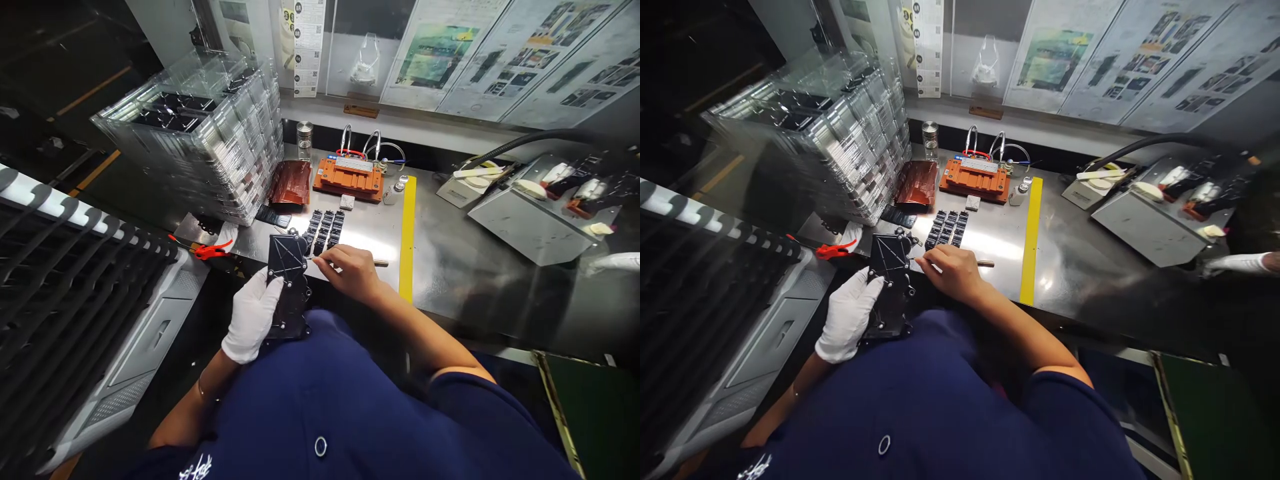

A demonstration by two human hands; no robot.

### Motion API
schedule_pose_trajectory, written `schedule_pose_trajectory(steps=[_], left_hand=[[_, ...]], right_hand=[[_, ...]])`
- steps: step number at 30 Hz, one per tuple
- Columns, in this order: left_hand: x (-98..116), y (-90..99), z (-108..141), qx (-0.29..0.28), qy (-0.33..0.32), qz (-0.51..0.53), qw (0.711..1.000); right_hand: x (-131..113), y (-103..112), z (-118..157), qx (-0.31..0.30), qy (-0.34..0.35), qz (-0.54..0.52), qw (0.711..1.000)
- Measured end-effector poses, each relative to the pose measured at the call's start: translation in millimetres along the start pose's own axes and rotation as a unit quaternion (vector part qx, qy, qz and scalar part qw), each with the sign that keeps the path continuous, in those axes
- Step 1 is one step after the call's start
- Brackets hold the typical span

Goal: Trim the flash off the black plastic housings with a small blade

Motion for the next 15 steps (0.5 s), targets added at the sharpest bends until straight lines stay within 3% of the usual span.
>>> schedule_pose_trajectory(steps=[10,15], left_hand=[[2.8,-1.8,2.2,0.018,0.008,0.007,1.0],[7.3,-7.0,3.6,0.028,-0.002,-0.003,1.0]], right_hand=[[-3.4,0.0,4.2,-0.036,-0.032,-0.038,0.998],[-7.5,-4.8,12.5,-0.027,-0.085,-0.041,0.995]])
Point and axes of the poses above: each hand's wrist, its own z-axis away from the middle knuckle, its own y-axis out of the back of the hand, x = y × z, the point moved 2 cm from there along -z, towards the middle knuckle, and after that the axes turned 14 degrees about -y, right-handed, at the moved point
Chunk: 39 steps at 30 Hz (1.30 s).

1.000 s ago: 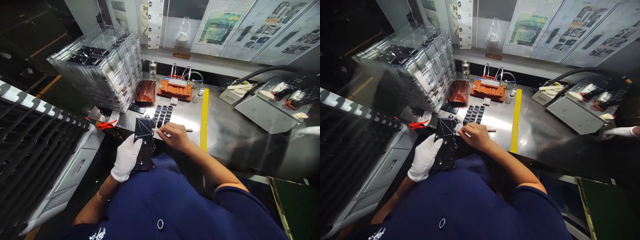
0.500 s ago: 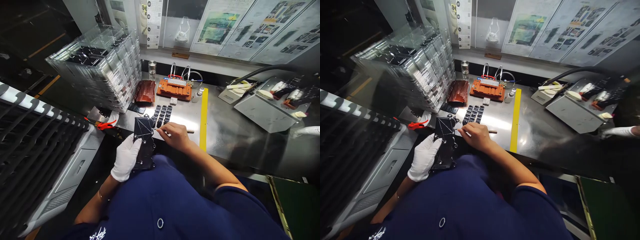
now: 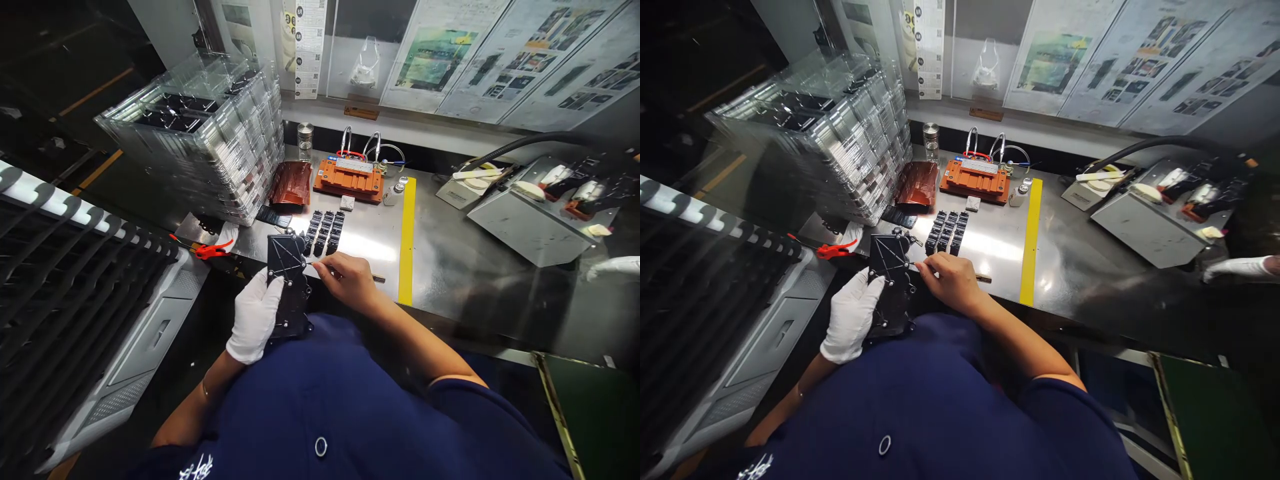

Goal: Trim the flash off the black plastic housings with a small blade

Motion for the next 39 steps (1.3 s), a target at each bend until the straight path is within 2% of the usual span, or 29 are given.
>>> schedule_pose_trajectory(steps=[7,12,18,22,25,27,34,39], left_hand=[[3.2,-2.8,1.6,0.023,-0.025,-0.018,0.999],[3.0,-2.7,2.6,0.024,-0.033,-0.028,0.999],[4.3,-0.2,-1.7,0.002,-0.013,-0.021,1.0],[14.4,5.7,-12.2,-0.089,0.068,0.038,0.993],[19.9,9.8,-18.9,-0.157,0.117,0.06,0.979],[21.1,10.9,-21.3,-0.176,0.125,0.069,0.974],[22.9,7.1,-21.2,-0.177,0.125,0.066,0.974],[23.2,5.4,-19.8,-0.153,0.102,0.054,0.982]], right_hand=[[-8.3,-9.8,12.4,0.032,-0.064,-0.03,0.997],[-9.7,-14.4,15.4,0.035,-0.065,-0.033,0.997],[-8.9,-11.2,12.7,-0.006,-0.027,-0.045,0.999],[-1.6,4.5,-0.6,-0.014,0.034,-0.017,0.999],[4.8,14.7,-10.6,-0.064,0.092,0.025,0.993],[7.4,19.3,-14.6,-0.093,0.123,0.037,0.987],[6.6,24.9,-18.0,-0.117,0.175,0.058,0.976],[5.1,17.3,-14.4,-0.068,0.145,0.111,0.981]])
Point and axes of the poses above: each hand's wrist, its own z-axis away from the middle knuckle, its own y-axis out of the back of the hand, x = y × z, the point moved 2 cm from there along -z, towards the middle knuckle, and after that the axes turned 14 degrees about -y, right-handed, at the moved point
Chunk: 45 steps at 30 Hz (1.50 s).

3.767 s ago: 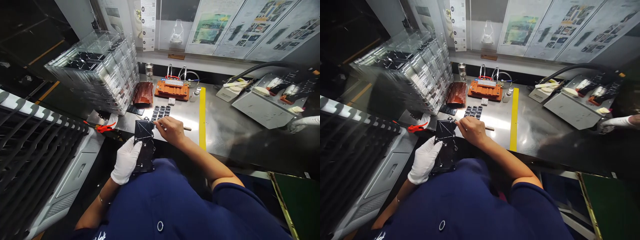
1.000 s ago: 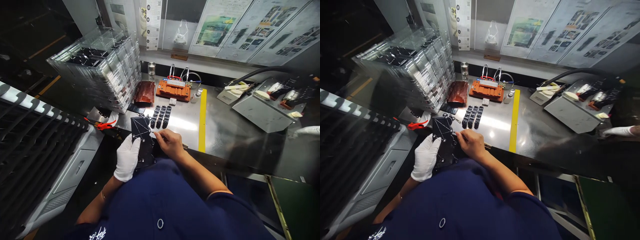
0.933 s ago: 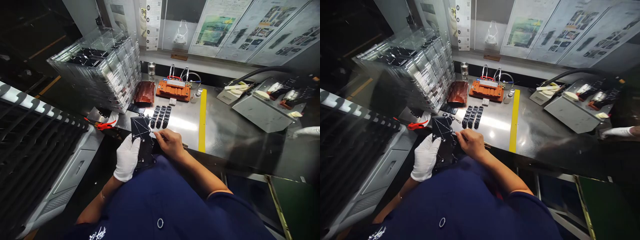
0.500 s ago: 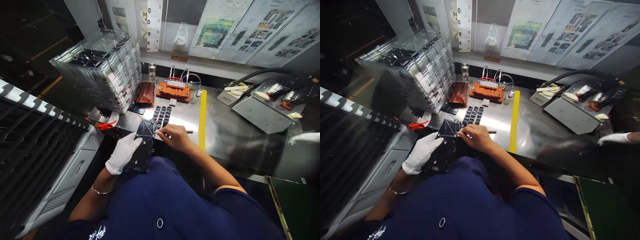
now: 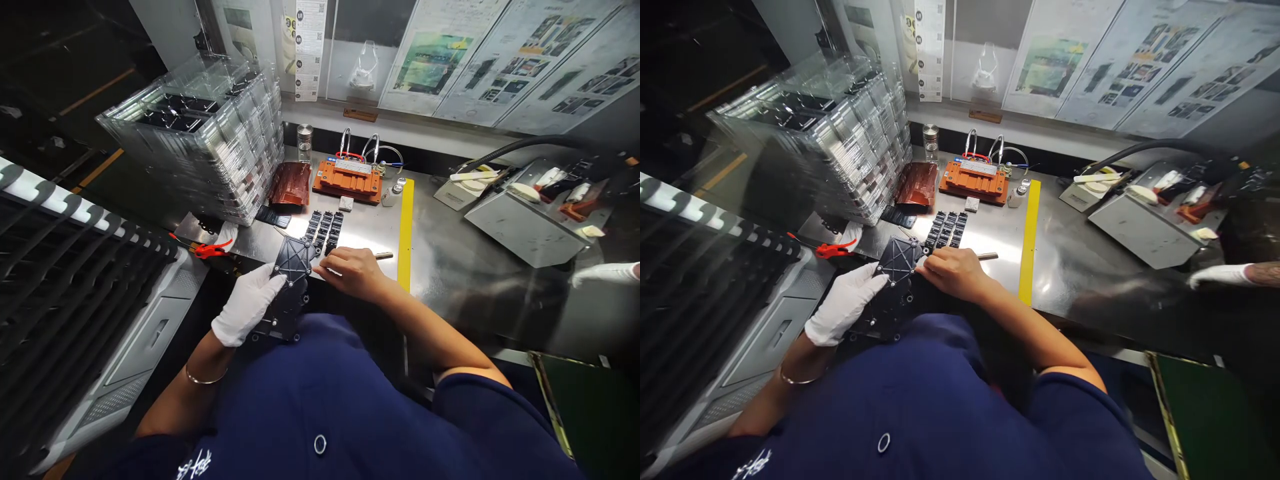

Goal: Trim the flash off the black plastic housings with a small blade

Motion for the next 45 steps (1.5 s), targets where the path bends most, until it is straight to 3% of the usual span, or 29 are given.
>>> schedule_pose_trajectory(steps=[10,17,20,25,30,32,35,38,41,43,45], left_hand=[[-18.4,-7.6,2.7,0.124,-0.098,-0.03,0.987],[-21.1,-10.9,6.7,0.159,-0.139,-0.072,0.975],[-13.5,-4.4,5.4,0.12,-0.11,-0.024,0.986],[2.1,19.6,-6.9,-0.049,-0.003,0.022,0.999],[10.9,35.0,-19.2,-0.197,0.049,-0.037,0.978],[11.8,35.4,-20.6,-0.225,0.051,-0.046,0.972],[11.5,34.3,-19.3,-0.228,0.06,-0.04,0.971],[13.8,32.0,-16.1,-0.214,0.069,-0.028,0.974],[20.0,26.6,-12.3,-0.213,0.075,-0.016,0.974],[22.9,23.1,-11.8,-0.219,0.079,-0.01,0.973],[21.2,22.6,-15.2,-0.22,0.09,0.006,0.971]], right_hand=[[-21.7,-27.4,6.6,0.174,-0.135,0.011,0.975],[-25.0,-32.6,6.3,0.203,-0.202,-0.07,0.956],[-10.2,-23.5,3.5,0.185,-0.212,-0.15,0.948],[10.8,-1.8,-4.2,0.118,-0.208,-0.218,0.946],[-6.3,12.4,-4.0,-0.005,-0.037,-0.143,0.989],[-14.8,15.3,-0.3,-0.03,0.023,-0.103,0.994],[-20.7,16.1,5.0,-0.05,0.053,-0.071,0.995],[-14.8,14.5,4.5,-0.029,-0.023,-0.097,0.995],[-1.0,10.2,-2.7,-0.019,-0.196,-0.214,0.957],[4.1,1.4,-7.3,-0.129,-0.29,-0.321,0.892],[3.2,-9.9,-8.0,-0.278,-0.35,-0.416,0.792]])
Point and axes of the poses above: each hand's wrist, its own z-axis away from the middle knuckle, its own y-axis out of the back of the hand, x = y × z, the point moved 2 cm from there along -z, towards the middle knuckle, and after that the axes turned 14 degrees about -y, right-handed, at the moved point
